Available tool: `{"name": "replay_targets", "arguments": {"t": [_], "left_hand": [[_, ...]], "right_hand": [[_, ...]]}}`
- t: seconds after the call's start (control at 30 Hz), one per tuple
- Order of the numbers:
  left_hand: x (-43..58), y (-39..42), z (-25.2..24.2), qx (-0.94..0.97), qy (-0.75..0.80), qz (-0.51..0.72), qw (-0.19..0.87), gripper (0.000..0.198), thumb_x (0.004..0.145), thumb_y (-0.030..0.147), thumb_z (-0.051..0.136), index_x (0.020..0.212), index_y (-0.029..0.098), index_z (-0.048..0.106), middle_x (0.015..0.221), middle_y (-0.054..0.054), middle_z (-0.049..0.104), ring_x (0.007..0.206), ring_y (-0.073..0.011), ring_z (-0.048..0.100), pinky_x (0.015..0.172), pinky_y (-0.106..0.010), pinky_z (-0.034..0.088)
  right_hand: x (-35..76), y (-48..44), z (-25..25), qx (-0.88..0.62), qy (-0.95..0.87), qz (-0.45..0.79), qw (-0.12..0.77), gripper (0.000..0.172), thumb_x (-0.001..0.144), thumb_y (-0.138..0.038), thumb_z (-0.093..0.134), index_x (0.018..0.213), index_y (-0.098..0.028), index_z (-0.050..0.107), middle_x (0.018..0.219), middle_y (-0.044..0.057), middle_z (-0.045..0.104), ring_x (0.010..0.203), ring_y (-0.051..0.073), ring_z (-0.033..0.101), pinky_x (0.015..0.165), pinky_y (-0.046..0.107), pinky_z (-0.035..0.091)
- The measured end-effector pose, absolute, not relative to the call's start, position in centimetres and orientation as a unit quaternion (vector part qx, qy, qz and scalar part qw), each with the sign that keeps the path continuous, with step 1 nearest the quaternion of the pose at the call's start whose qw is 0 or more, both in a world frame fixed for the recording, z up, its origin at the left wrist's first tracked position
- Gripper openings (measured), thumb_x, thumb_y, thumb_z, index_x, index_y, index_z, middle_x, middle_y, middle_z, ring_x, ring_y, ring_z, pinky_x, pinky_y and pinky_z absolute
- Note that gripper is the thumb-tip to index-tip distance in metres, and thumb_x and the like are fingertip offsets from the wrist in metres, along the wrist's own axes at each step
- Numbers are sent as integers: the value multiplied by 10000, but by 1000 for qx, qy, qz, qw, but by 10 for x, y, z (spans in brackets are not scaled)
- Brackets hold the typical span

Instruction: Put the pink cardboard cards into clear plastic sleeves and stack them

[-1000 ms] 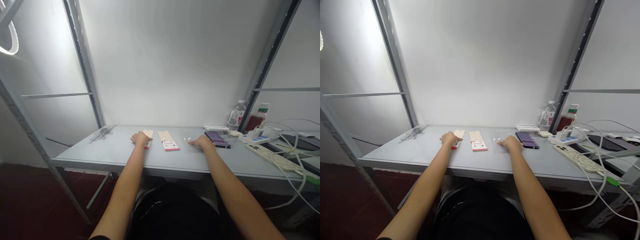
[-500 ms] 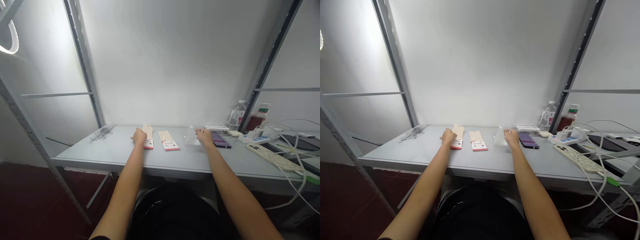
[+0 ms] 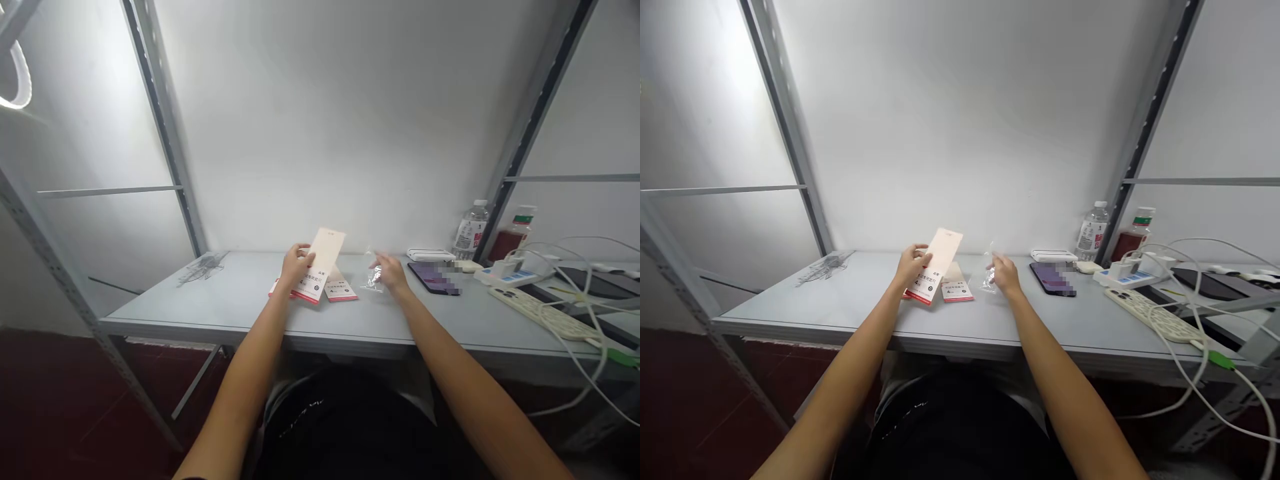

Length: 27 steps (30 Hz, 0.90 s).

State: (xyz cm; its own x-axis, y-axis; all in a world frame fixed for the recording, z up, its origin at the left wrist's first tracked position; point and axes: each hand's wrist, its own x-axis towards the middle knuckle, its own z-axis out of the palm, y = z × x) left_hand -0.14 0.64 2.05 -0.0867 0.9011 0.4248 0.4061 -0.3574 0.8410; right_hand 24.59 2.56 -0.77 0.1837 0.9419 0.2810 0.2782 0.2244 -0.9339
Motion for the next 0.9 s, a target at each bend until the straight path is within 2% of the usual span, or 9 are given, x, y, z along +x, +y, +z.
{"name": "replay_targets", "arguments": {"t": [0.07, 0.17, 0.33, 0.53, 0.67, 0.73, 0.8, 0.9], "left_hand": [[8, 1, 20, 655, 479, 514, 279, 445, 730, 339, 542, 1151, 211, 475, 819, -15, 617, 588, -92, 561, 507, -188, 420], [17, -4, 19, 684, 448, 484, 312, 396, 711, 320, 561, 1090, 208, 541, 857, -28, 623, 607, -99, 570, 503, -192, 426], [22, -4, 16, 707, 428, 455, 331, 342, 709, 302, 563, 1032, 194, 600, 861, -38, 643, 650, -119, 589, 524, -199, 443], [20, 5, 11, 685, 485, 461, 289, 314, 719, 246, 526, 1014, 196, 622, 835, -35, 664, 607, -117, 588, 500, -203, 442], [19, 9, 10, 678, 510, 463, 256, 320, 715, 210, 514, 1015, 185, 623, 825, -35, 671, 604, -118, 589, 525, -210, 452], [19, 10, 9, 682, 509, 462, 250, 314, 720, 216, 514, 1013, 189, 625, 840, -36, 670, 615, -121, 593, 533, -214, 457], [19, 11, 9, 682, 509, 463, 247, 301, 728, 234, 521, 1008, 201, 627, 868, -37, 667, 632, -124, 596, 542, -217, 462], [20, 9, 9, 676, 502, 476, 255, 295, 736, 276, 538, 1012, 211, 621, 909, -43, 659, 657, -125, 598, 548, -214, 464]], "right_hand": [[243, 23, -7, -541, -575, 306, 531, 477, 804, -390, 350, 1217, -187, 475, 899, 40, 640, 347, 60, 466, 390, 220, 396], [240, 19, -7, -546, -592, 300, 511, 473, 812, -404, 326, 1194, -178, 488, 924, 50, 635, 350, 69, 483, 382, 223, 379], [236, 17, -6, -552, -607, 299, 488, 417, 804, -436, 325, 925, -161, 615, 944, 63, 632, 363, 72, 482, 408, 231, 390], [235, 19, -5, -552, -611, 299, 482, 408, 799, -439, 337, 880, -159, 623, 871, 56, 643, 397, 88, 490, 501, 256, 439], [235, 17, -5, -551, -614, 290, 484, 441, 795, -476, 337, 890, -161, 630, 766, 51, 645, 513, 132, 549, 492, 239, 423], [234, 16, -4, -544, -612, 302, 489, 443, 790, -485, 352, 929, -165, 624, 819, 61, 652, 566, 142, 568, 466, 228, 407], [233, 16, -4, -513, -609, 335, 504, 418, 788, -460, 377, 988, -176, 609, 969, 71, 633, 605, 139, 583, 438, 223, 399], [233, 16, -3, -426, -595, 408, 546, 374, 787, -403, 414, 1041, -187, 583, 1128, 76, 565, 713, 157, 614, 478, 233, 444]]}}
